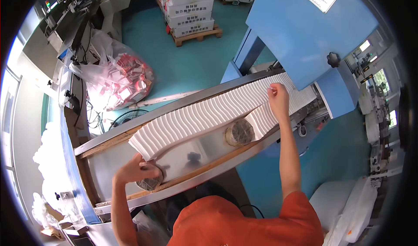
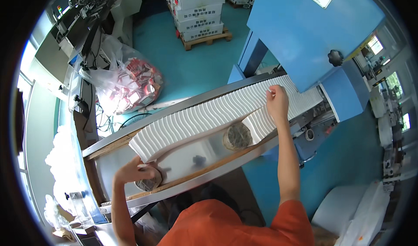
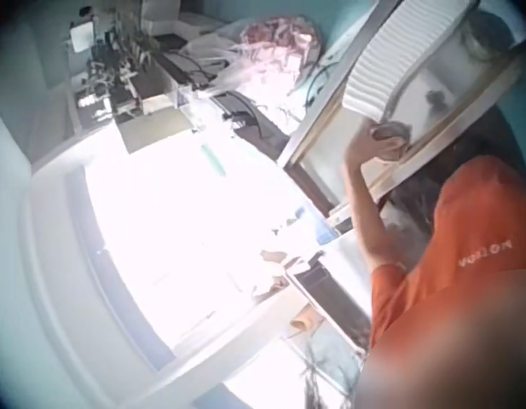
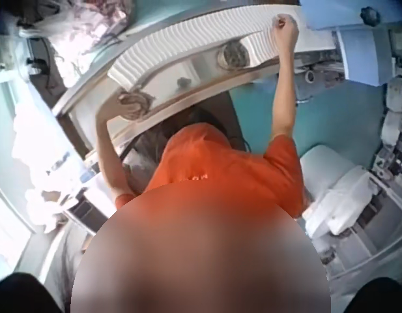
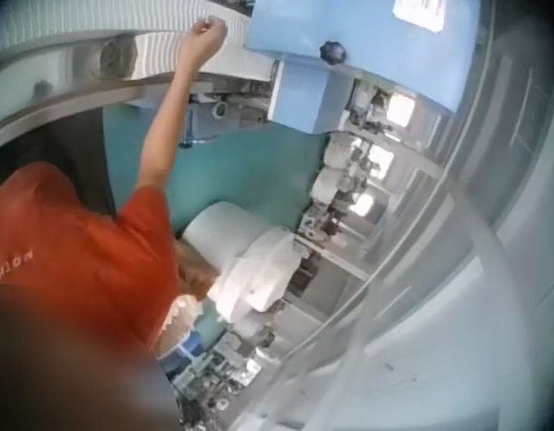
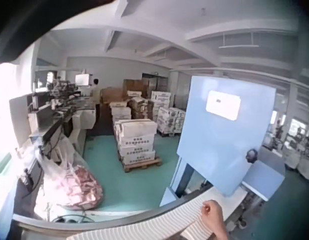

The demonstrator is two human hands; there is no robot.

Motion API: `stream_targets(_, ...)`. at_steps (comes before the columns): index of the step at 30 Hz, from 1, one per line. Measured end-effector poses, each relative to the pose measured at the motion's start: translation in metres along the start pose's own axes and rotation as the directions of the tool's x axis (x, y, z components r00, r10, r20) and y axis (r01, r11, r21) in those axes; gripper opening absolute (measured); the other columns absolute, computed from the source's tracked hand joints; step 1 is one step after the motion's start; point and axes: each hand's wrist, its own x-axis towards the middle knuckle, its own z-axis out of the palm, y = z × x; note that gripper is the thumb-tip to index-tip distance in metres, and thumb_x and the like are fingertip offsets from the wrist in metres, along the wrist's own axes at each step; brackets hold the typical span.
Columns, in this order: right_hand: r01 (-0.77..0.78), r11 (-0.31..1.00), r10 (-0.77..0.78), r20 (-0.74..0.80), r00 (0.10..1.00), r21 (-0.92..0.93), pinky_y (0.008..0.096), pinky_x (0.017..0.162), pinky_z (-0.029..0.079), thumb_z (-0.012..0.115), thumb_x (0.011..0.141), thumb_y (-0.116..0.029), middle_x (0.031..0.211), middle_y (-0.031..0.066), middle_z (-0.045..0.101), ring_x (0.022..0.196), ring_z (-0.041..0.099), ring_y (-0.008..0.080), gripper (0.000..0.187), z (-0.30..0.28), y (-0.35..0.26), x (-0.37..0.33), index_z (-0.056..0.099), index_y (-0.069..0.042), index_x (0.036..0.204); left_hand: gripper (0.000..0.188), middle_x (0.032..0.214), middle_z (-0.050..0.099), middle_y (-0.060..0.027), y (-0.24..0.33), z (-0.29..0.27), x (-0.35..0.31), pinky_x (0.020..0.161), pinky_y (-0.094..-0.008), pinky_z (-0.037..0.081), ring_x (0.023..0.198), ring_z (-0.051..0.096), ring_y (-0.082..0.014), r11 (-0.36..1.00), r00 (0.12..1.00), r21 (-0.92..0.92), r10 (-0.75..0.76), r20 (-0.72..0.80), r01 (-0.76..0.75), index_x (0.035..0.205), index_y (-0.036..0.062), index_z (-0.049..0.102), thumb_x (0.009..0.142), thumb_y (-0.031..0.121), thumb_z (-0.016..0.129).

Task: Organizing and placing stacks of folded paper filters onto a conveyor belt system.

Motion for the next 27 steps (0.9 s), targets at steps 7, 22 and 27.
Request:
stream_targets(7, -0.213, 0.977, 0.208, 0.198, 0.958, 0.006, 0.0372, 0.066, 0.052, 0.069, 0.079, -0.012, 0.077, 0.017, 0.068, 0.07, 0.067, 0.0297, 0.012, 0.029, 0.029, 0.031, 0.066, 0.0, 0.083, 0.051, 0.111, 0.062, -0.0041, 0.004, 0.014, 0.019, 0.085, -0.0293, 0.049, 0.099, 0.06, -0.0147, 0.806, 0.841, -0.591, -0.292, -0.456, -0.04, 0.125, 0.0039, 0.055, 0.1, 0.047, 0.047)
stream_targets(22, 0.4, 0.81, -0.199, 0.441, 0.875, -0.429, 0.0522, 0.088, 0.044, 0.067, 0.077, -0.008, 0.11, 0.0131, 0.056, 0.108, 0.055, 0.0342, 0.038, 0.084, -0.065, 0.014, 0.053, -0.008, 0.112, 0.064, 0.129, 0.054, -0.0103, -0.014, 0.002, 0.011, 0.08, -0.033, 0.049, 0.11, 0.053, -0.0192, 0.696, 0.729, -0.681, -0.343, -0.593, -0.226, 0.141, 0.0089, 0.041, 0.093, 0.049, 0.058)
stream_targets(27, -0.519, 0.854, 0.163, 0.943, 0.291, 0.013, 0.032, 0.079, 0.05, 0.079, 0.08, -0.036, 0.109, 0.0102, 0.064, 0.093, 0.06, 0.0147, 0.066, 0.088, -0.086, 0.002, 0.049, 0.004, 0.123, 0.077, 0.115, 0.06, -0.0153, -0.049, -0.013, -0.042, 0.081, -0.0442, 0.055, 0.101, 0.062, -0.0267, 0.736, 0.537, -0.582, -0.353, -0.766, -0.346, 0.133, 0.0061, 0.039, 0.073, 0.026, 0.084)
